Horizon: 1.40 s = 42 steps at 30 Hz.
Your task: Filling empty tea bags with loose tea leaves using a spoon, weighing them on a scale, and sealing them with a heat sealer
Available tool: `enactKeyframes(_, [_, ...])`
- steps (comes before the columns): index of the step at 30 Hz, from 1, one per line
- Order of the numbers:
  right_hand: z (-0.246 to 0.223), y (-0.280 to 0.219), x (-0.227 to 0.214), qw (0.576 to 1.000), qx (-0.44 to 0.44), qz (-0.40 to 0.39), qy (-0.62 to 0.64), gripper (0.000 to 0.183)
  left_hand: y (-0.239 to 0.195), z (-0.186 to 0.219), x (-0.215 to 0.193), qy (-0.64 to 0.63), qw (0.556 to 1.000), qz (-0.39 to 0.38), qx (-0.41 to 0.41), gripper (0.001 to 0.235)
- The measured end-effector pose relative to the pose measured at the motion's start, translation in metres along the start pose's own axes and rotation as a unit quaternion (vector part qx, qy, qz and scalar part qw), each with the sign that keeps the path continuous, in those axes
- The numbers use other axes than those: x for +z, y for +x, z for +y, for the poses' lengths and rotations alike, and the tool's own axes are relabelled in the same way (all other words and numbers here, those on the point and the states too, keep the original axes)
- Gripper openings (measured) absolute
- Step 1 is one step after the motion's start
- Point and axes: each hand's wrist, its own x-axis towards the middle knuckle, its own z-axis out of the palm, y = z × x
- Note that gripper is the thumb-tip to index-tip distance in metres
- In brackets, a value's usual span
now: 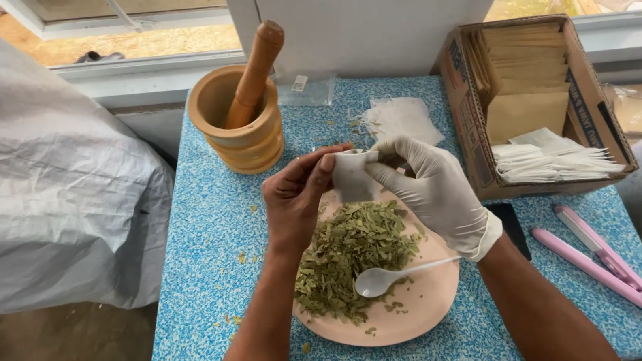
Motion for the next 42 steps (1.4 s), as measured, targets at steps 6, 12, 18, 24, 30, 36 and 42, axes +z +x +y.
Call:
enactKeyframes(6, [-0.020, -0.008, -0.010, 0.998, -0.044, 0.004, -0.042, 0.005, -0.007, -0.003, 0.012, 0.087, 0.995, -0.035, 0.022, 0.019])
enactKeyframes(12, [-0.021, -0.015, -0.013, 0.998, 0.028, 0.046, -0.037, 0.010, -0.011, -0.011, 0.009, 0.045, 0.999, 0.005, 0.005, 0.017])
enactKeyframes(18, [-0.023, -0.020, -0.010, 0.996, 0.058, 0.059, -0.033, 0.013, -0.015, -0.016, 0.014, 0.015, 1.000, -0.020, 0.002, 0.020])
enactKeyframes(24, [-0.013, -0.024, -0.022, 0.994, 0.049, 0.068, 0.068, 0.014, -0.013, -0.007, 0.004, 0.066, 0.993, -0.099, -0.013, 0.032])
enactKeyframes(30, [-0.008, -0.024, -0.034, 0.993, 0.073, 0.026, 0.086, 0.009, -0.016, -0.027, 0.004, 0.158, 0.983, -0.094, -0.012, 0.022])
enactKeyframes(36, [0.001, -0.037, -0.034, 0.997, 0.049, 0.037, 0.052, 0.023, -0.013, -0.024, 0.002, 0.164, 0.978, -0.119, -0.054, 0.026])
enactKeyframes(42, [-0.007, -0.044, -0.026, 0.998, -0.020, 0.053, -0.018, 0.011, -0.015, -0.013, 0.008, 0.166, 0.977, -0.125, -0.045, 0.026])
